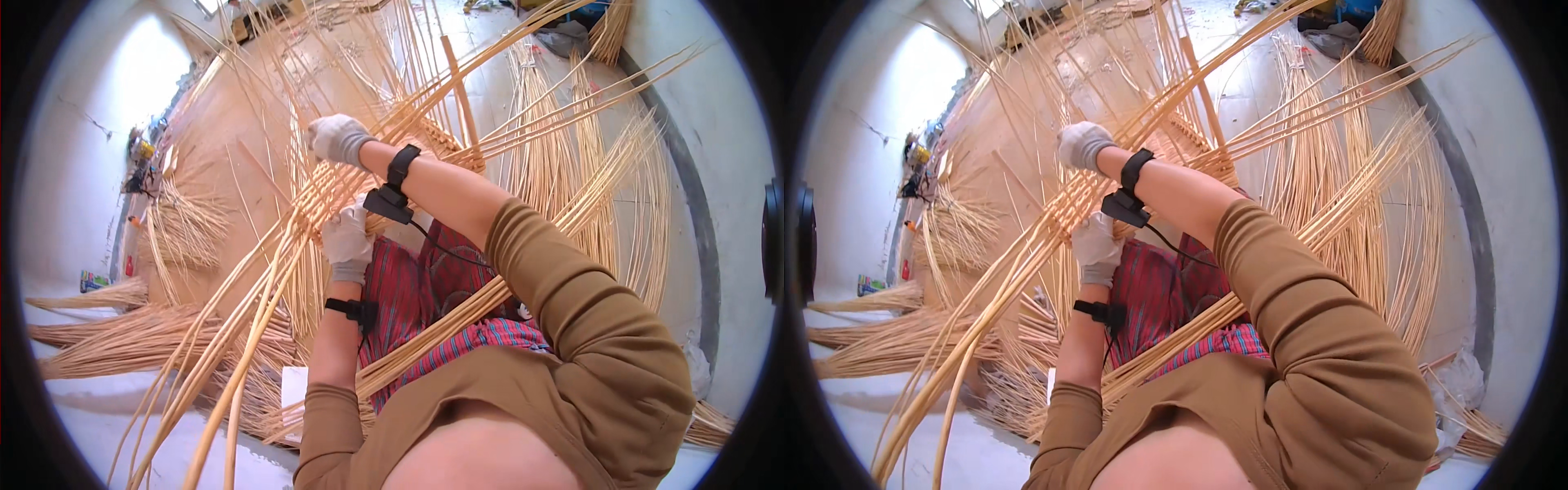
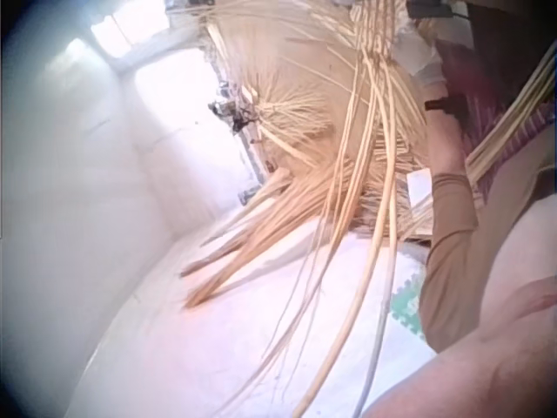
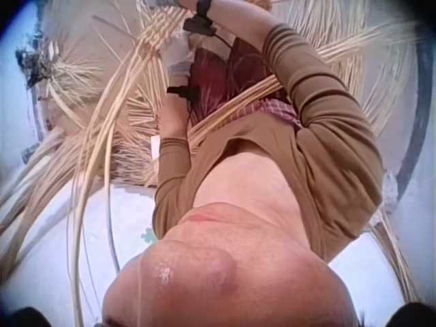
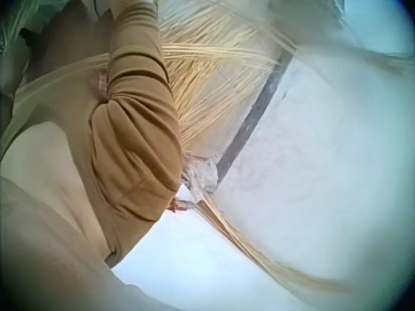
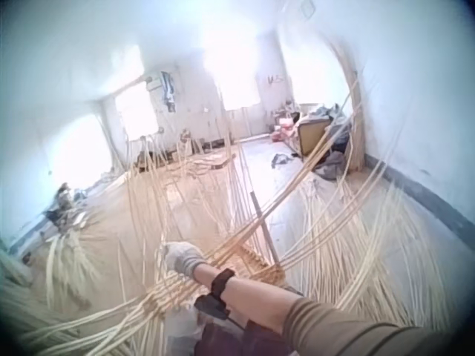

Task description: Weaving a large rectangular wicker basket using long straw or wood strips.

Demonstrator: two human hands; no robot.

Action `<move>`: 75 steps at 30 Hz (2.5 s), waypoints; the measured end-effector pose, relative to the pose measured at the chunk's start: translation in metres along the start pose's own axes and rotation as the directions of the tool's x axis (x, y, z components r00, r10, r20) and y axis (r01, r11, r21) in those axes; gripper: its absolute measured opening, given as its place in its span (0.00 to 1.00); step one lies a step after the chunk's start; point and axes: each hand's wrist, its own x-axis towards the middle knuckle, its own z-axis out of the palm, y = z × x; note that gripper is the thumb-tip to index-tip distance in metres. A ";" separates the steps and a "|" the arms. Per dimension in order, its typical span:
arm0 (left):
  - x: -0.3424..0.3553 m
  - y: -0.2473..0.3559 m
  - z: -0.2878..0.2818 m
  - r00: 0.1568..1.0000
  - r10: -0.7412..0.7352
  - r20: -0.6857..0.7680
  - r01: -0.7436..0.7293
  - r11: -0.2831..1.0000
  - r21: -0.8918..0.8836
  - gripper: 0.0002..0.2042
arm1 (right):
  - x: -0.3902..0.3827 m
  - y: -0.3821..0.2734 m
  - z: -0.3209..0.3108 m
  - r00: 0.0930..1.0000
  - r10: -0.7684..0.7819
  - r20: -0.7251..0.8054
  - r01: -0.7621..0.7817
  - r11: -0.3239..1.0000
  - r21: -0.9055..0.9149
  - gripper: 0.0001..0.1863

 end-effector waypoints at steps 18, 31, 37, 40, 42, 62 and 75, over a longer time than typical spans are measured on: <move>0.008 0.011 -0.011 0.988 -0.039 -0.151 0.031 0.998 -0.050 0.23 | -0.028 0.005 -0.011 0.933 0.184 -0.311 -0.083 0.947 0.310 0.14; -0.057 -0.074 0.017 0.872 -0.437 0.219 0.135 -0.216 -0.967 0.35 | -0.190 0.181 -0.130 0.945 0.323 -0.041 -0.308 0.928 0.210 0.22; -0.022 -0.063 0.037 0.621 -0.654 0.432 0.321 -0.290 -0.902 0.48 | -0.145 0.178 -0.117 0.970 0.237 0.057 -0.241 0.969 0.057 0.28; -0.027 -0.062 0.043 0.531 -0.568 0.629 0.402 -0.485 -0.777 0.50 | -0.143 0.181 -0.116 0.930 0.301 0.213 -0.311 0.950 0.012 0.29; -0.031 -0.064 0.044 0.542 -0.631 0.555 0.368 -0.415 -0.832 0.50 | -0.143 0.179 -0.115 0.956 0.266 0.121 -0.265 0.964 -0.026 0.29; -0.032 -0.066 0.049 0.441 -0.698 0.564 0.596 -0.242 -0.766 0.51 | -0.305 0.085 -0.086 0.932 0.168 -0.320 -0.194 0.980 -0.050 0.14; -0.047 -0.040 0.015 0.682 -0.696 0.224 0.602 0.361 -0.712 0.39 | -0.419 0.049 -0.051 0.899 0.420 0.126 -0.412 0.711 0.570 0.09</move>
